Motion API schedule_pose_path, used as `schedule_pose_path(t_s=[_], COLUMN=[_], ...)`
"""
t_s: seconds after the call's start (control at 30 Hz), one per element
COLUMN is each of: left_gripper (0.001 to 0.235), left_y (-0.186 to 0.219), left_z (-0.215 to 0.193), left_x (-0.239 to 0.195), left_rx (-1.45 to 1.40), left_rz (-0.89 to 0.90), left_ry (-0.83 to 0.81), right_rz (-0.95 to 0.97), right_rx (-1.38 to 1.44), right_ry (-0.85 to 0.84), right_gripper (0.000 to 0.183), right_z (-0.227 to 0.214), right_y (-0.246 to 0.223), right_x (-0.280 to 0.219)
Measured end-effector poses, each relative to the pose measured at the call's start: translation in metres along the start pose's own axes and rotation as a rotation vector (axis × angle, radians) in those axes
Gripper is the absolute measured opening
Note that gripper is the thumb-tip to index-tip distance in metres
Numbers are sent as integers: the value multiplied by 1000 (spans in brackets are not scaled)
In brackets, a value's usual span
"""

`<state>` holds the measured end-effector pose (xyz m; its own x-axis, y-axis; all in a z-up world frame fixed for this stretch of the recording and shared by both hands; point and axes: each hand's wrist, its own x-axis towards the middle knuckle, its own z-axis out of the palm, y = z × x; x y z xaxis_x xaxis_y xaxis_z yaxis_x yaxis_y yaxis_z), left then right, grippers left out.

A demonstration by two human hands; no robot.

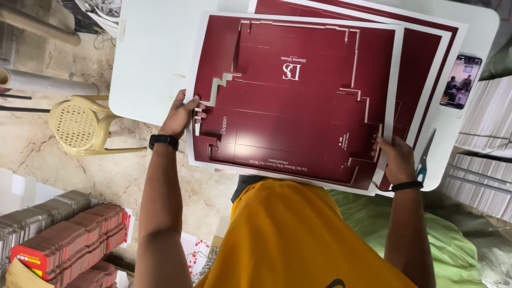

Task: Manually separating pre-cut cardboard box templates from the surrounding waste material on a work table.

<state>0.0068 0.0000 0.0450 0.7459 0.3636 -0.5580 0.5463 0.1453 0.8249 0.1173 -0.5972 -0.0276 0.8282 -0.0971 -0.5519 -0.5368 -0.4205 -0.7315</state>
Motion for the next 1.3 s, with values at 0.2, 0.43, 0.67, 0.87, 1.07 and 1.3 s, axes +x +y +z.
schedule_pose_path(t_s=[0.2, 0.43, 0.67, 0.87, 1.07, 1.3], left_gripper=[31, 24, 21, 31, 18, 27], left_y=[-11, 10, 97, 47, -11, -71], left_z=[-7, 23, 87, 45, 35, -35], left_x=[9, -4, -94, -128, -172, -246], left_rx=[16, 325, 660, 587, 139, 2], left_rz=[-44, 108, 471, 705, 853, 920], left_ry=[-39, 208, 463, 724, 963, 1327], right_rz=[18, -29, -296, -485, -666, -852], right_rx=[605, 146, -66, 105, 316, 299], right_ry=[-384, -129, 86, 233, 209, -5], right_gripper=[19, 41, 30, 19, 41, 36], right_z=[-3, 12, 19, 23, 64, 129], right_y=[-21, -66, -129, -130, -138, -183], right_x=[-19, -38, -79, -96, -96, -146])
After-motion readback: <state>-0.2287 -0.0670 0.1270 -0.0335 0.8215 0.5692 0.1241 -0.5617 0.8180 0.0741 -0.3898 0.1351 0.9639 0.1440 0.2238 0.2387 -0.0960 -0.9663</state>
